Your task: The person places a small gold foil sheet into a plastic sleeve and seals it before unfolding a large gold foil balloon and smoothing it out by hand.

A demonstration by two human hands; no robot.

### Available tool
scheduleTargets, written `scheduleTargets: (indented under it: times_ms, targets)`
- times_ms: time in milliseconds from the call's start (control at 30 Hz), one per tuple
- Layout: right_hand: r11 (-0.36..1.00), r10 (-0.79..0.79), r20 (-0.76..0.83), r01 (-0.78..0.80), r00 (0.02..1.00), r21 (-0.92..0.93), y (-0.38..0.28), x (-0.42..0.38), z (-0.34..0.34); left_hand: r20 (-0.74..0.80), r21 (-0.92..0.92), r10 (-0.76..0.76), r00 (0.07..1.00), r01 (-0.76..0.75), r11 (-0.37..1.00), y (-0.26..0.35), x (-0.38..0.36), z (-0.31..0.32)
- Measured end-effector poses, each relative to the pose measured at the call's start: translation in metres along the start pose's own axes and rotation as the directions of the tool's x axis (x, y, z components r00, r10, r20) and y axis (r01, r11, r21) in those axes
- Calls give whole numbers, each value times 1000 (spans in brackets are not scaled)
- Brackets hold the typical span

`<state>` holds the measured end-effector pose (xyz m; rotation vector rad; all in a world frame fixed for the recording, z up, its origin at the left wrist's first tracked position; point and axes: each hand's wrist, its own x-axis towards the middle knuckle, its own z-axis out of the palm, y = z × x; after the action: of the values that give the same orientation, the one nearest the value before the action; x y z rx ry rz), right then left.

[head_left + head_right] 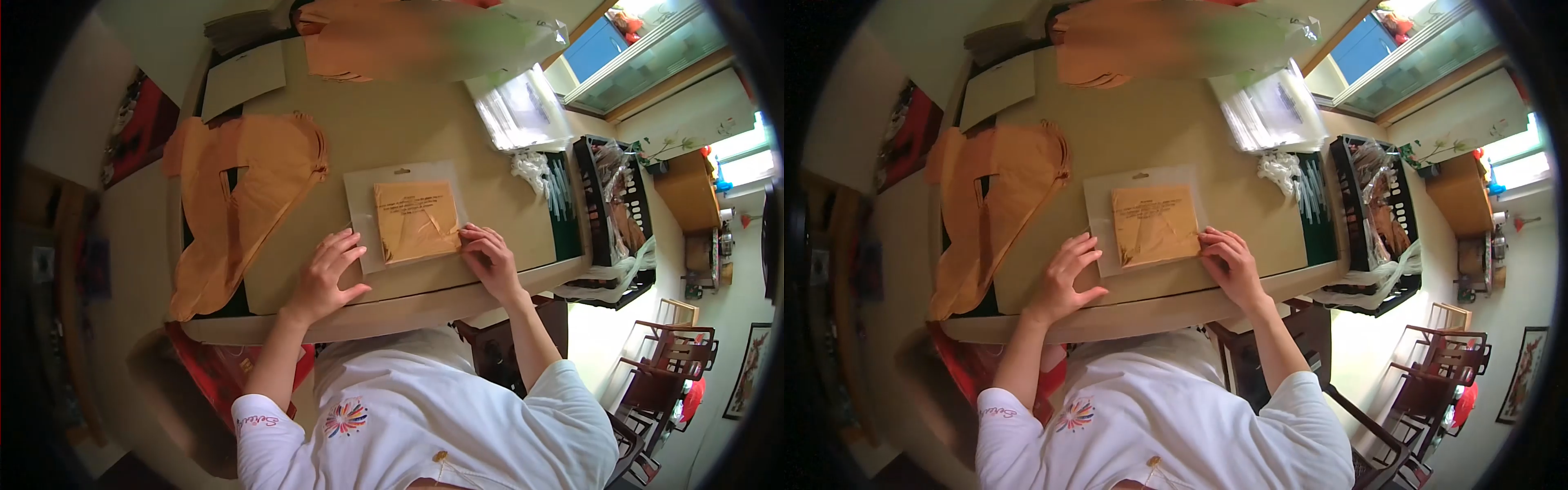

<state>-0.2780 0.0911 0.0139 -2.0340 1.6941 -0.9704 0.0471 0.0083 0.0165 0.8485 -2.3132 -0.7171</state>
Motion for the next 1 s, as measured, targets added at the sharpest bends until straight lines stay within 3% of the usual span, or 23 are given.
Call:
scheduleTargets:
  times_ms: [467, 567, 1000]
  targets:
    - [998, 52, -60, -50, 997, 44, -1, 6, 4, -87, -13, -101, 991, 100, 995, 9, 5, 14]
    - [988, 103, -107, -89, 989, 128, 7, 6, 9, -133, -12, -142, 981, 142, 990, 8, 4, 22]
    - [987, 160, -225, -162, 961, 11, 3, 11, 24, -292, 71, -208, 934, 238, 969, 15, 14, 44]
